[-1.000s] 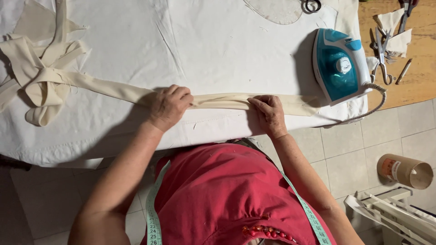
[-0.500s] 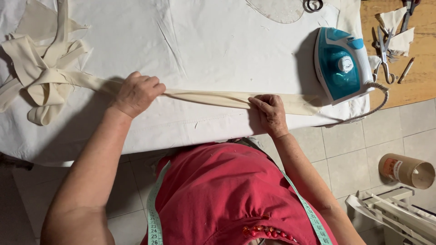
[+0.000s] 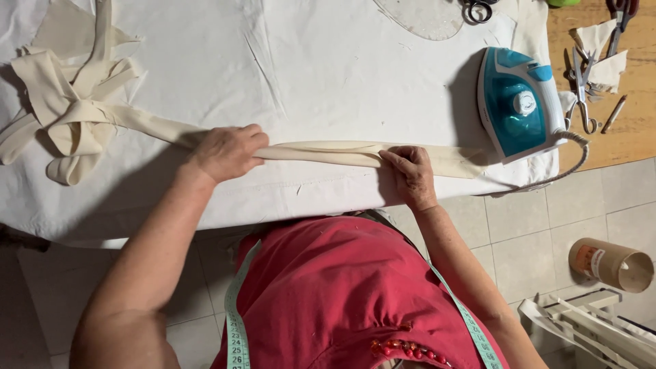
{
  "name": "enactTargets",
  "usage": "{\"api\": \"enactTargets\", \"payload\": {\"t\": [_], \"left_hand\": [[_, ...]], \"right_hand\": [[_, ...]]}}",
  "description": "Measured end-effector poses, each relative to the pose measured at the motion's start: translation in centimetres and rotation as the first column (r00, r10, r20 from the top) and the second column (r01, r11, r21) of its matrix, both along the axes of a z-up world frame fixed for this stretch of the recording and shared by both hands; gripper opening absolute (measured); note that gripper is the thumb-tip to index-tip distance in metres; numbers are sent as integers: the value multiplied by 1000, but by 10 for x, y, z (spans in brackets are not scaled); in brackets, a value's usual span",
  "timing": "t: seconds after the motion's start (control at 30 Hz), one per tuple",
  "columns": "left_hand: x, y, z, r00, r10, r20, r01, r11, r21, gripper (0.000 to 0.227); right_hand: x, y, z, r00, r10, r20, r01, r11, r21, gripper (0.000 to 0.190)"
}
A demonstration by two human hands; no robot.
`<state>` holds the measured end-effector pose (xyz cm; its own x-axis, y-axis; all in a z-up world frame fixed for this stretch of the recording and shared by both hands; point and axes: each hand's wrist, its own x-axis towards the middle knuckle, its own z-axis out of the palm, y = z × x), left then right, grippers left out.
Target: The person irons a long strip of beige fabric on a white ironing board. They repeatedly fold the edges of the fabric strip inward and press it with a blue steam iron to create a crease. The person adjusts the fabric position frequently while ironing.
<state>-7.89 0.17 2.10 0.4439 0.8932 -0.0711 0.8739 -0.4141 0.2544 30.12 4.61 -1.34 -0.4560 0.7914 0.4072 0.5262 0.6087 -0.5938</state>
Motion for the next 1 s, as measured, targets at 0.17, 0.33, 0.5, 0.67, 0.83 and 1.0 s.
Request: {"api": "enactTargets", "payload": {"t": [0.17, 0.33, 0.5, 0.67, 0.83, 1.0], "left_hand": [[-51, -16, -22, 963, -12, -270, 102, 942, 320, 11], [-68, -32, -9, 922, 141, -359, 113, 791, 602, 17], [-24, -34, 25, 940, 272, -207, -196, 925, 325, 39], [85, 1, 34, 973, 32, 228, -110, 935, 337, 39], [160, 34, -25, 926, -265, 269, 45, 785, 618, 4], [164, 35, -42, 941, -271, 205, 55, 716, 696, 9]], "right_hand": [[-3, 0, -3, 1000, 5, -16, -5, 1000, 8, 28], [-3, 0, -4, 1000, 6, 0, -6, 1000, 27, 29], [-2, 1, -8, 1000, 0, 8, -1, 999, 32, 26], [-5, -2, -4, 1000, -16, 24, 16, 1000, 21, 24], [-2, -1, -15, 1000, -23, 10, 23, 1000, 18, 24], [-12, -1, 7, 999, -10, -31, 11, 999, 36, 27]]}}
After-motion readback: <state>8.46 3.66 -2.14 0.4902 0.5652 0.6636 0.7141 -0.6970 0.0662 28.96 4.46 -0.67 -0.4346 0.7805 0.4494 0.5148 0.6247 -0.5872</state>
